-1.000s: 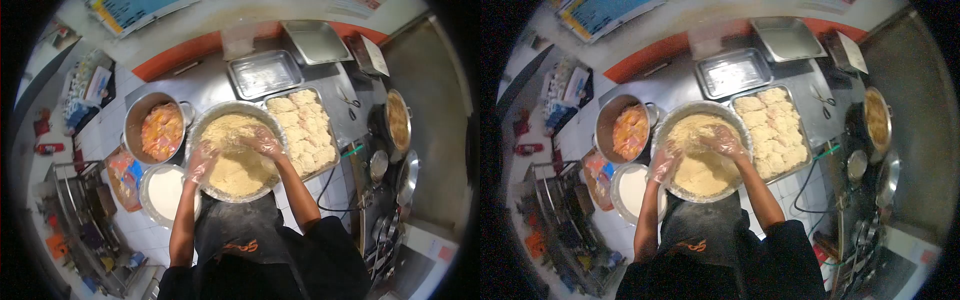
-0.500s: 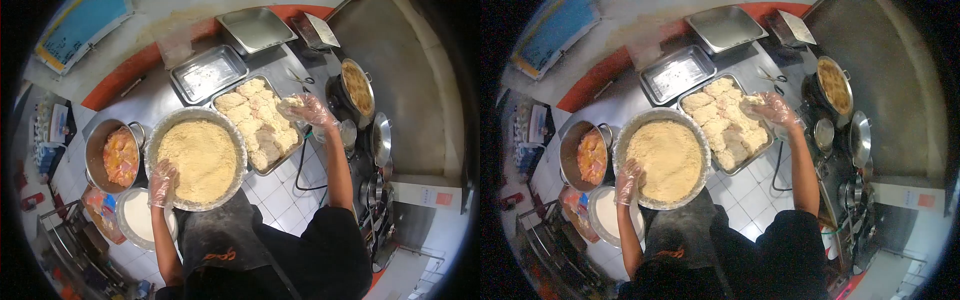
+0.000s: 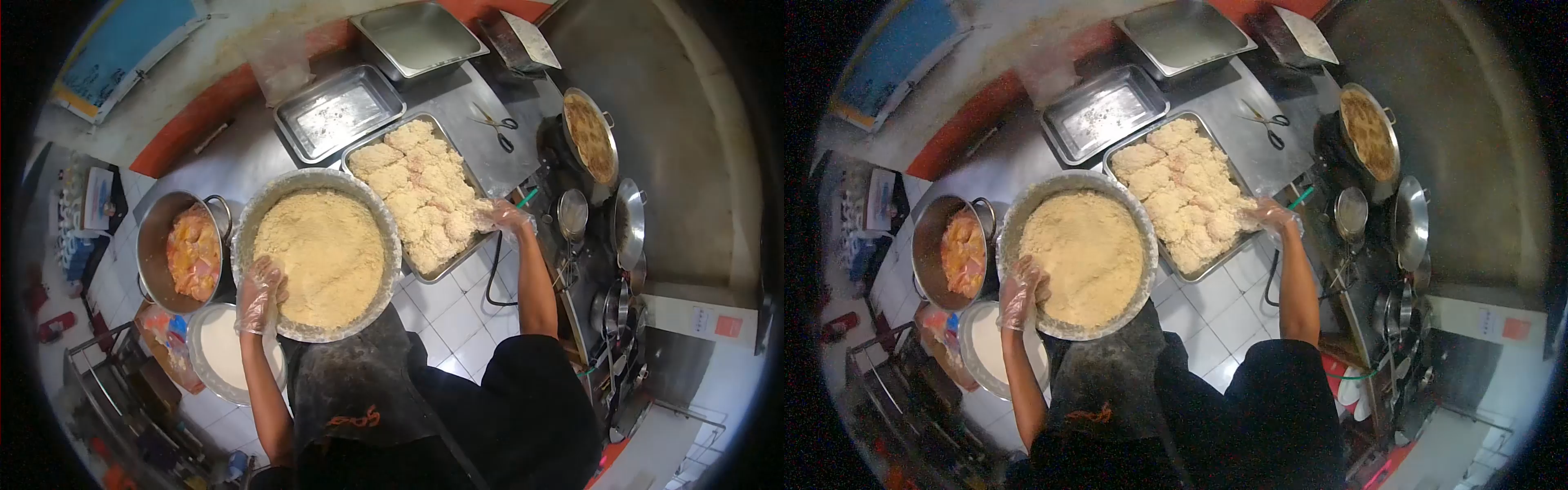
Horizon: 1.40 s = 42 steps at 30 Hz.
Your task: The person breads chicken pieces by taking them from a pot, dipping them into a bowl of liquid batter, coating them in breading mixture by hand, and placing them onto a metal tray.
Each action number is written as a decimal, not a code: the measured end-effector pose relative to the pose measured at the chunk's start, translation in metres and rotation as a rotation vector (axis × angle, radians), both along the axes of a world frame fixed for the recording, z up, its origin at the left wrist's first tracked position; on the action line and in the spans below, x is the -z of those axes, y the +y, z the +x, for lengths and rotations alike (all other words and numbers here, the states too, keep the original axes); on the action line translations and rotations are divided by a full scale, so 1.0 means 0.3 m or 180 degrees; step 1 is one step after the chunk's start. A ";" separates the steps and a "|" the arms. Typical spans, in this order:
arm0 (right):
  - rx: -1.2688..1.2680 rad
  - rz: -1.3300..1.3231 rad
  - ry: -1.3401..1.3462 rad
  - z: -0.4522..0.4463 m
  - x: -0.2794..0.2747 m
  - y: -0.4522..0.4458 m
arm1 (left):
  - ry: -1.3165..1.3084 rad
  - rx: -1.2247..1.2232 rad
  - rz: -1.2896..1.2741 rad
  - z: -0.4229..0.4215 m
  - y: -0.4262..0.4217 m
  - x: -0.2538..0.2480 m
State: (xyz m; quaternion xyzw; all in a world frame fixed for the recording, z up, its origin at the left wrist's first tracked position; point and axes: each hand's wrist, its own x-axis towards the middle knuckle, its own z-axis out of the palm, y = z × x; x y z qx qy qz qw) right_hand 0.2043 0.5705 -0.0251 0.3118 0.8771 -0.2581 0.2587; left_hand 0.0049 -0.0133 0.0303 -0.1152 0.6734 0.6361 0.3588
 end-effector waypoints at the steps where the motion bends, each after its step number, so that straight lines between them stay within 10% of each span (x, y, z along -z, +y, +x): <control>1: -0.0039 -0.0057 -0.0008 0.030 0.047 0.046 | 0.0014 0.0023 -0.0024 -0.003 -0.007 0.009; 3: -0.1312 0.0034 0.0733 0.111 0.204 0.179 | 0.0024 0.0091 -0.0062 -0.003 -0.015 0.024; 5: 0.0152 -0.0320 -0.0056 0.021 -0.052 0.001 | -0.0022 0.0045 -0.0065 0.005 0.001 0.016; 8: -0.0688 0.0038 -0.0143 0.063 0.182 0.139 | -0.0071 0.0050 -0.0143 0.014 0.023 0.006; 18: -0.0708 0.0895 0.0563 0.061 0.144 0.057 | 0.0388 0.0161 -0.0100 0.027 0.036 -0.009; 23: 0.0566 0.0222 0.0856 -0.005 -0.063 -0.082 | 0.0412 0.0243 -0.0069 0.027 0.018 0.021; 30: -0.0310 0.1456 0.2484 0.000 0.000 -0.161 | 0.0302 0.0214 0.0069 0.033 0.008 0.048; 42: -0.0265 0.1345 0.2036 -0.022 0.088 -0.185 | 0.0263 0.0164 -0.0123 0.027 0.010 0.061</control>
